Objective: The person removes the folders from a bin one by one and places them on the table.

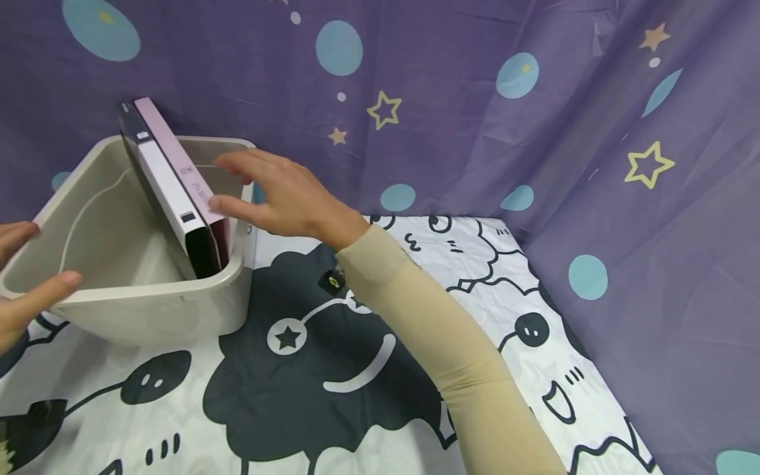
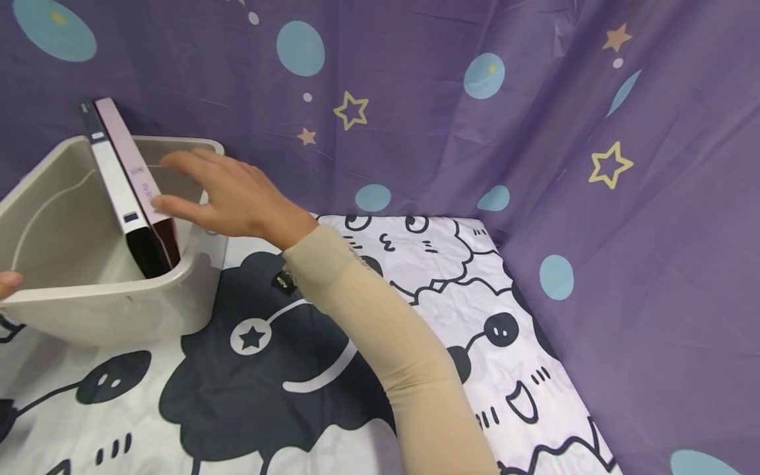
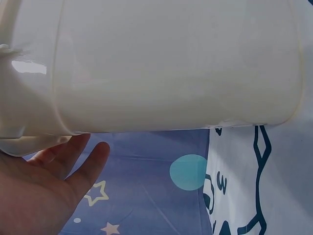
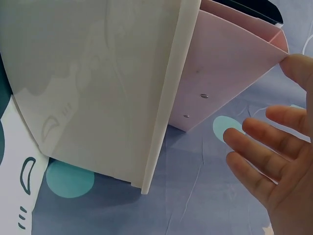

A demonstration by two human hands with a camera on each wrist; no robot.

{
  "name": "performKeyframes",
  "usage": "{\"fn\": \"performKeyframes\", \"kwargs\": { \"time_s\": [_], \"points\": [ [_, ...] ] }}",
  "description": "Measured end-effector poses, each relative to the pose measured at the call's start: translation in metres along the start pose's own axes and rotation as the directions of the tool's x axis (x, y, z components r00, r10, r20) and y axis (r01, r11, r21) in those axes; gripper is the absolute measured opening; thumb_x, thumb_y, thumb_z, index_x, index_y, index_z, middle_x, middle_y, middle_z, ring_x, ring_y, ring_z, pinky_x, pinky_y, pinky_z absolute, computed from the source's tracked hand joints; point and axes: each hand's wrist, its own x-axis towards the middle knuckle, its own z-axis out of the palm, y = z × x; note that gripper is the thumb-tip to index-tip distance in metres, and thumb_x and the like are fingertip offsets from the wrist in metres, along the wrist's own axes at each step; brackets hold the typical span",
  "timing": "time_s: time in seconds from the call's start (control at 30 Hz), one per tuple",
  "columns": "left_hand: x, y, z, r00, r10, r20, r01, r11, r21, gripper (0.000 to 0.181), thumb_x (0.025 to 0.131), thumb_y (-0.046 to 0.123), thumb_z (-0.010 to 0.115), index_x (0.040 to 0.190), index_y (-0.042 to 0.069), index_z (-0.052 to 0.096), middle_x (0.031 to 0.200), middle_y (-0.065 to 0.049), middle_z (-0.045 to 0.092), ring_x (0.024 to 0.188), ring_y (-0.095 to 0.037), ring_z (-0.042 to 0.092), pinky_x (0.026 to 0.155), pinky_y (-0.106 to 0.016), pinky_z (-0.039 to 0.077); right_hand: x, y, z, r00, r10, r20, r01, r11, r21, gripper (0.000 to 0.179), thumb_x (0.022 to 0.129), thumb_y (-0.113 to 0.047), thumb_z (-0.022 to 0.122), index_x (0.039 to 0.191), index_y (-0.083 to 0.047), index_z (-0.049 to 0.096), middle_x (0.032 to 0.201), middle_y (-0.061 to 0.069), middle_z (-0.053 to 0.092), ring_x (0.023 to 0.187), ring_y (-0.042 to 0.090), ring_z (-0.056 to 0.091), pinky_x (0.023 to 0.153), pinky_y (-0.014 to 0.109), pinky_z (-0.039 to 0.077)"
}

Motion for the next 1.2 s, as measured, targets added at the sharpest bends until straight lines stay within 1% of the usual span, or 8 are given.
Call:
{"fn": "performKeyframes", "kwargs": {
  "time_s": [0.17, 0.27, 0.37, 0.47, 0.77, 0.93, 1.07, 1.2],
  "points": [
    [-0.002, 0.009, -0.001, 1.0, -0.015, 0.013, 0.015, 1.0, 0.004, 0.062, 0.087, 0.015, 0.067, 0.142, 0.0, 0.043, 0.142, 0.008, 0.04, 0.119, 0.007, 0.034, 0.103, -0.011, 0.025, 0.007, 0.0, 0.001, 1.0, 0.014, 0.018, -0.016, 0.991, 0.13, 0.059, 0.09, -0.044, 0.059, 0.141, -0.017, 0.046, 0.137, -0.006, 0.05, 0.112, 0.0, 0.05, 0.092, 0.011, 0.036],
    [-0.003, 0.009, -0.001, 1.0, -0.017, 0.02, 0.017, 1.0, 0.024, 0.062, 0.088, 0.016, 0.066, 0.143, 0.001, 0.042, 0.145, 0.003, 0.039, 0.12, 0.007, 0.033, 0.104, -0.013, 0.025, 0.011, 0.001, 0.004, 1.0, 0.014, 0.016, -0.017, 0.966, 0.257, 0.057, 0.089, -0.038, 0.063, 0.139, -0.015, 0.048, 0.135, -0.003, 0.051, 0.11, 0.0, 0.052, 0.092, 0.01, 0.036],
    [-0.003, 0.007, -0.001, 1.0, 0.0, 0.007, 0.0, 1.0, 0.024, 0.061, 0.087, 0.016, 0.067, 0.142, 0.001, 0.044, 0.143, 0.006, 0.041, 0.118, 0.008, 0.035, 0.102, -0.011, 0.026, 0.013, 0.002, 0.006, 0.999, 0.014, 0.029, -0.024, 0.931, 0.364, 0.056, 0.088, -0.033, 0.066, 0.138, -0.015, 0.049, 0.133, -0.003, 0.052, 0.107, 0.0, 0.055, 0.09, 0.01, 0.038],
    [-0.002, 0.004, -0.001, 1.0, 0.019, -0.005, -0.019, 1.0, 0.015, 0.061, 0.085, 0.016, 0.069, 0.14, 0.001, 0.046, 0.142, 0.006, 0.043, 0.116, 0.009, 0.036, 0.098, -0.008, 0.027, 0.015, 0.002, 0.008, 0.998, 0.02, 0.064, -0.045, 0.905, 0.424, 0.058, 0.087, -0.031, 0.068, 0.139, -0.018, 0.048, 0.132, -0.005, 0.052, 0.105, 0.001, 0.056, 0.089, 0.012, 0.04],
    [-0.001, -0.002, -0.001, 1.0, 0.028, 0.005, -0.028, 0.998, 0.053, 0.062, 0.085, 0.015, 0.07, 0.141, 0.002, 0.046, 0.145, -0.001, 0.042, 0.117, 0.009, 0.034, 0.099, -0.008, 0.026, 0.023, 0.0, 0.012, 0.985, 0.037, 0.17, -0.118, 0.859, 0.498, 0.062, 0.087, -0.028, 0.067, 0.144, -0.021, 0.043, 0.135, -0.007, 0.047, 0.107, 0.002, 0.054, 0.088, 0.013, 0.042],
    [0.0, -0.005, -0.001, 0.998, 0.055, -0.004, -0.055, 0.996, 0.063, 0.062, 0.084, 0.015, 0.07, 0.139, 0.001, 0.047, 0.145, -0.007, 0.043, 0.117, 0.01, 0.034, 0.097, -0.007, 0.025, 0.027, 0.002, 0.014, 0.982, 0.042, 0.184, -0.136, 0.835, 0.534, 0.062, 0.088, -0.028, 0.064, 0.145, -0.023, 0.041, 0.137, -0.009, 0.045, 0.11, 0.003, 0.053, 0.089, 0.015, 0.043],
    [0.0, -0.004, -0.001, 0.999, 0.037, 0.005, -0.038, 0.995, 0.091, 0.063, 0.085, 0.018, 0.07, 0.14, 0.001, 0.046, 0.146, -0.011, 0.041, 0.122, 0.009, 0.032, 0.1, -0.008, 0.023, 0.03, 0.003, 0.013, 0.979, 0.055, 0.195, -0.16, 0.8, 0.578, 0.061, 0.088, -0.027, 0.062, 0.145, -0.026, 0.041, 0.138, -0.012, 0.042, 0.111, 0.002, 0.053, 0.089, 0.018, 0.044],
    [-0.001, 0.0, -0.001, 1.0, 0.025, 0.008, -0.026, 0.995, 0.101, 0.063, 0.085, 0.019, 0.07, 0.141, 0.001, 0.046, 0.146, -0.014, 0.041, 0.121, 0.009, 0.032, 0.1, -0.009, 0.023, 0.033, 0.002, 0.013, 0.976, 0.065, 0.208, -0.18, 0.783, 0.596, 0.06, 0.088, -0.027, 0.062, 0.144, -0.028, 0.042, 0.138, -0.014, 0.042, 0.11, 0.001, 0.053, 0.089, 0.019, 0.044]
  ]
}}
